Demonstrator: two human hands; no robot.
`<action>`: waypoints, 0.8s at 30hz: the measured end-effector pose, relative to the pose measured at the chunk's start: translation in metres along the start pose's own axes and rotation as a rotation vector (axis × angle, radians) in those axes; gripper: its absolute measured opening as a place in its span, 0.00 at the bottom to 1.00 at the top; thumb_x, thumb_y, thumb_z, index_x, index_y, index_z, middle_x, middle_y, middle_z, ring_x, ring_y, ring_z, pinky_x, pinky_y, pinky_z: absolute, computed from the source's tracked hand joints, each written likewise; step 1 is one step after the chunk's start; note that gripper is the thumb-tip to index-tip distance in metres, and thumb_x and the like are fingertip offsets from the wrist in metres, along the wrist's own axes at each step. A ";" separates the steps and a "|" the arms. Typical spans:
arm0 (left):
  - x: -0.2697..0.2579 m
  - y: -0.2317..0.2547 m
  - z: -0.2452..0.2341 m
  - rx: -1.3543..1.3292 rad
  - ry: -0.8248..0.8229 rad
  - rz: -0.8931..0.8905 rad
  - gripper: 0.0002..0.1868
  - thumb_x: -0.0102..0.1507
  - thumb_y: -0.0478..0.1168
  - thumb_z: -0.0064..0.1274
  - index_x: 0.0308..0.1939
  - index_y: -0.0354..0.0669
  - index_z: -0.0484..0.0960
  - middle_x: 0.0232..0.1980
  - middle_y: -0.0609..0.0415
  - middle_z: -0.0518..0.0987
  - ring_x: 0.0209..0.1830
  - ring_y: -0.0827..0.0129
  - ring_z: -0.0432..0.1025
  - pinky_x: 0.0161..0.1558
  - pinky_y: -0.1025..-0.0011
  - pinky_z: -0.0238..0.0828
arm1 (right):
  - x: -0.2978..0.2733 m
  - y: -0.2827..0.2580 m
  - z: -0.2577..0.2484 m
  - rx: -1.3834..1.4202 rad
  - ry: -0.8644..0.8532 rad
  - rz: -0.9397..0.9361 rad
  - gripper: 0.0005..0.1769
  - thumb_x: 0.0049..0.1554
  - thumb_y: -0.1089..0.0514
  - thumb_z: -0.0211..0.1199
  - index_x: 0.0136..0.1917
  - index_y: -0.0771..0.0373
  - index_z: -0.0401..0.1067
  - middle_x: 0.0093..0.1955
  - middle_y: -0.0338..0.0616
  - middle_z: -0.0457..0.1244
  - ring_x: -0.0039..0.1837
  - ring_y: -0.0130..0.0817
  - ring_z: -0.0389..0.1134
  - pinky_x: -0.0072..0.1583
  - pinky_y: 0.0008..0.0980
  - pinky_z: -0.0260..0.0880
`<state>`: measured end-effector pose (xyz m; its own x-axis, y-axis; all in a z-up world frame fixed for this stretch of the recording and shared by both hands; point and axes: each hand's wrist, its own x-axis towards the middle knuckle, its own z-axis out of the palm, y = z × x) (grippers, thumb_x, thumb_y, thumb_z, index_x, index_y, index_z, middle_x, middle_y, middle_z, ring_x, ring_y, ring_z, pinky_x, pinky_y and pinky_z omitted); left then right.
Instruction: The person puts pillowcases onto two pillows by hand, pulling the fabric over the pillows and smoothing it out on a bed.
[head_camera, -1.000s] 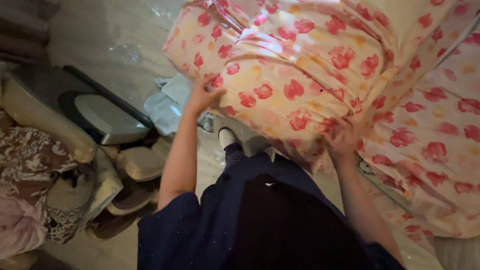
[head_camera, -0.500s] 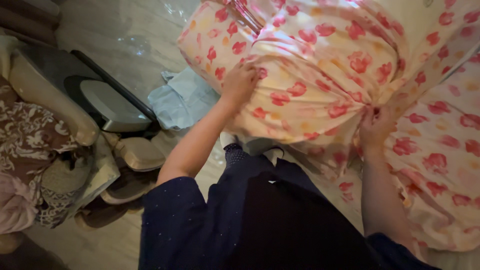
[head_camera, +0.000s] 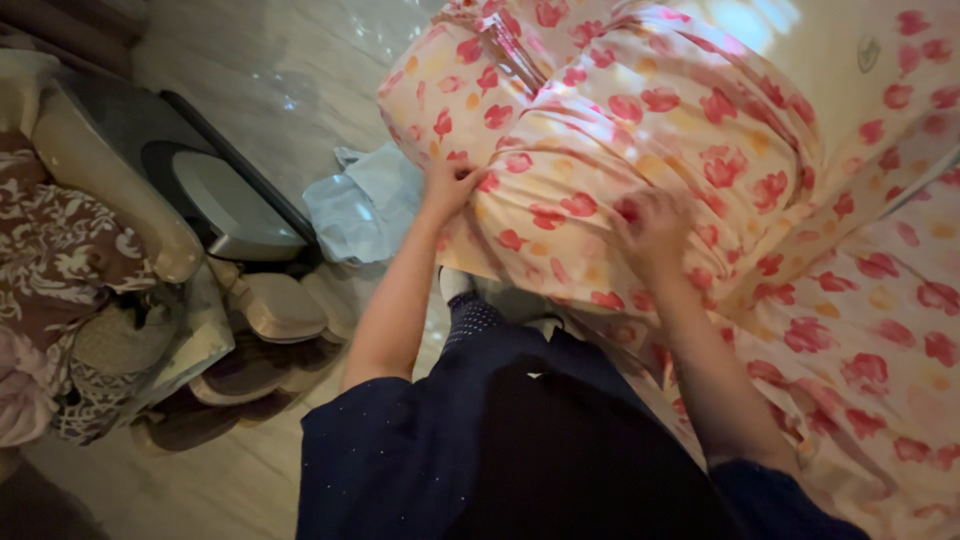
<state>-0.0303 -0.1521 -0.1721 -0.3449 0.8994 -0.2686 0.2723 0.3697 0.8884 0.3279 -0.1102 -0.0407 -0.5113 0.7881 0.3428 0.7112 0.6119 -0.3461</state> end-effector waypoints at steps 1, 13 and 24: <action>0.009 -0.006 0.002 -0.003 0.030 0.189 0.11 0.61 0.46 0.64 0.37 0.41 0.90 0.29 0.56 0.85 0.26 0.75 0.75 0.32 0.72 0.71 | 0.017 -0.012 0.012 0.011 -0.046 -0.005 0.15 0.57 0.47 0.72 0.51 0.55 0.75 0.55 0.42 0.65 0.61 0.47 0.64 0.65 0.52 0.58; 0.065 0.037 -0.011 0.140 -0.301 0.023 0.13 0.60 0.46 0.63 0.42 0.41 0.88 0.35 0.51 0.85 0.32 0.69 0.79 0.37 0.72 0.75 | 0.153 -0.060 0.102 0.154 -0.470 0.286 0.11 0.58 0.49 0.66 0.42 0.58 0.78 0.41 0.51 0.67 0.45 0.49 0.69 0.50 0.51 0.67; -0.023 -0.029 -0.052 -0.495 -0.381 -0.394 0.23 0.67 0.54 0.49 0.62 0.50 0.77 0.54 0.62 0.79 0.52 0.74 0.73 0.44 0.68 0.77 | 0.170 -0.018 0.145 -0.156 -0.502 0.050 0.12 0.60 0.50 0.63 0.47 0.60 0.77 0.42 0.51 0.68 0.44 0.49 0.70 0.47 0.50 0.69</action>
<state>-0.0775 -0.1954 -0.1724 0.0270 0.7737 -0.6330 -0.2752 0.6145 0.7394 0.1584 0.0220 -0.1025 -0.6160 0.7743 -0.1447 0.7843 0.5858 -0.2042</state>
